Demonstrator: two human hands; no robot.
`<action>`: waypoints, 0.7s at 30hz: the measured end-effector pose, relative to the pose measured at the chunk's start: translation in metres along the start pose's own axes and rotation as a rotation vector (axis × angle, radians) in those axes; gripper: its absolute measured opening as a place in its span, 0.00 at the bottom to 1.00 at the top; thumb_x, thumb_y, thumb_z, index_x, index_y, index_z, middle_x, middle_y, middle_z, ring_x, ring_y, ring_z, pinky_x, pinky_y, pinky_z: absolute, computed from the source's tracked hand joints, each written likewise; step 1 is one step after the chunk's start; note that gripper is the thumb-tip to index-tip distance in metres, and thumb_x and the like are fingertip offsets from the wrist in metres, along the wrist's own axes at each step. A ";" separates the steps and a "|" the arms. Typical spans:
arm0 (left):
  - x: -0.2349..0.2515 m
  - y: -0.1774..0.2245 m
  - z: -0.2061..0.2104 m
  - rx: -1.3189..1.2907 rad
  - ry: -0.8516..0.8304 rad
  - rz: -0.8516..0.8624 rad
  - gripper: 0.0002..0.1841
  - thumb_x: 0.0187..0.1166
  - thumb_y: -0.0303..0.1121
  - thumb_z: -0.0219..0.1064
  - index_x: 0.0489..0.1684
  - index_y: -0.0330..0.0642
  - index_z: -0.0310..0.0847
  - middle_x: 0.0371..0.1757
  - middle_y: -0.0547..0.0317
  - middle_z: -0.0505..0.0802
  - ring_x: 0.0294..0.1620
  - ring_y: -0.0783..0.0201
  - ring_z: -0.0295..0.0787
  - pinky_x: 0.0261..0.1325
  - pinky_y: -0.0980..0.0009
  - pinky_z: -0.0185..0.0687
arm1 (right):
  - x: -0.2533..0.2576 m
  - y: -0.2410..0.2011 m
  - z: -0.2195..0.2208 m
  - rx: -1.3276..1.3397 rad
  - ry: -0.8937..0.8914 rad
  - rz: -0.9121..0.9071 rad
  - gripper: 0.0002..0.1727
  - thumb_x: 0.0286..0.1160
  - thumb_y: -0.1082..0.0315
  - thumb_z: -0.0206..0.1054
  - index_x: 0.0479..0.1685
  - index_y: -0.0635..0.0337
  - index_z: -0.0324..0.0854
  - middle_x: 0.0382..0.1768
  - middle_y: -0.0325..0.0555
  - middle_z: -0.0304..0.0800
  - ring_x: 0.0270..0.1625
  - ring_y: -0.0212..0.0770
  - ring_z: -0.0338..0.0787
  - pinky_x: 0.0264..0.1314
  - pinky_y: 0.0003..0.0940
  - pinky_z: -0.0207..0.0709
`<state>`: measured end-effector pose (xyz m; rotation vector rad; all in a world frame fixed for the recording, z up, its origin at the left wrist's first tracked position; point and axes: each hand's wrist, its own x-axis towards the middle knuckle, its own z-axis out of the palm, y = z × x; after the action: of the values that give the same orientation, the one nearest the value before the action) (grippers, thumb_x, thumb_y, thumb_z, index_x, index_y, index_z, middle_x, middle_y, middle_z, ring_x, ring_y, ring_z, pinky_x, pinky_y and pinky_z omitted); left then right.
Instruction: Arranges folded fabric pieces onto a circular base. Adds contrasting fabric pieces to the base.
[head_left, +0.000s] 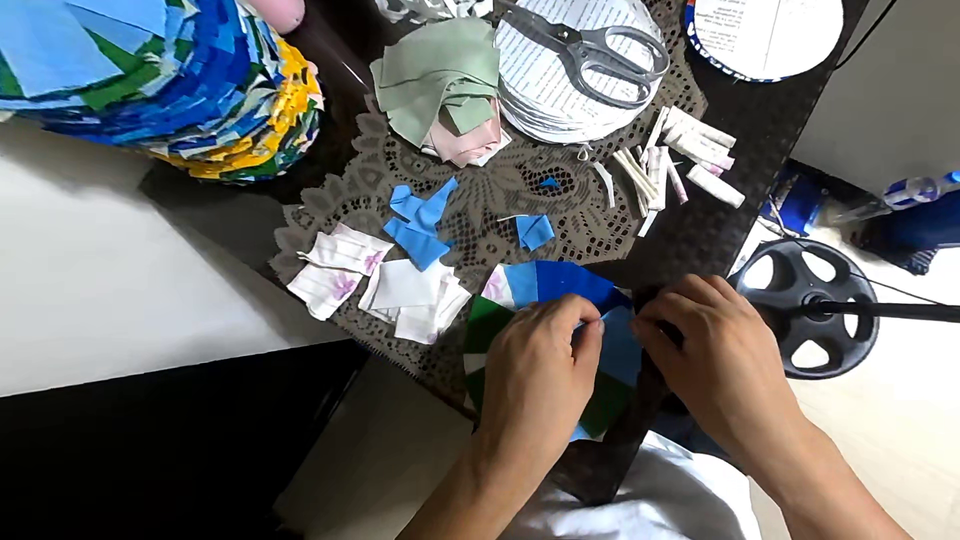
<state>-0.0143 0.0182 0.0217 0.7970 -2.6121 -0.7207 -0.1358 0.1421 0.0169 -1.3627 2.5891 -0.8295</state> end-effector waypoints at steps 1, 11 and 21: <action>0.001 0.000 0.000 -0.001 0.010 -0.004 0.08 0.77 0.36 0.66 0.36 0.47 0.92 0.33 0.62 0.95 0.39 0.66 0.92 0.43 0.69 0.85 | 0.002 0.000 -0.001 0.004 -0.003 -0.001 0.10 0.73 0.61 0.68 0.28 0.54 0.91 0.31 0.40 0.86 0.40 0.45 0.86 0.39 0.42 0.76; 0.006 0.001 0.013 0.042 0.050 0.001 0.06 0.75 0.33 0.68 0.36 0.44 0.93 0.33 0.59 0.96 0.38 0.63 0.95 0.41 0.65 0.88 | 0.007 0.005 0.001 -0.033 -0.013 -0.014 0.09 0.73 0.64 0.69 0.28 0.56 0.91 0.30 0.43 0.85 0.39 0.47 0.86 0.37 0.44 0.75; 0.011 0.004 0.005 0.066 0.021 0.001 0.05 0.74 0.33 0.70 0.32 0.45 0.91 0.30 0.60 0.95 0.35 0.62 0.93 0.36 0.63 0.86 | 0.014 0.000 -0.007 -0.051 -0.023 -0.040 0.08 0.69 0.64 0.70 0.26 0.55 0.90 0.28 0.42 0.85 0.38 0.47 0.86 0.35 0.43 0.74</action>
<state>-0.0268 0.0164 0.0211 0.8171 -2.6297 -0.6252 -0.1469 0.1338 0.0251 -1.4330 2.5916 -0.7535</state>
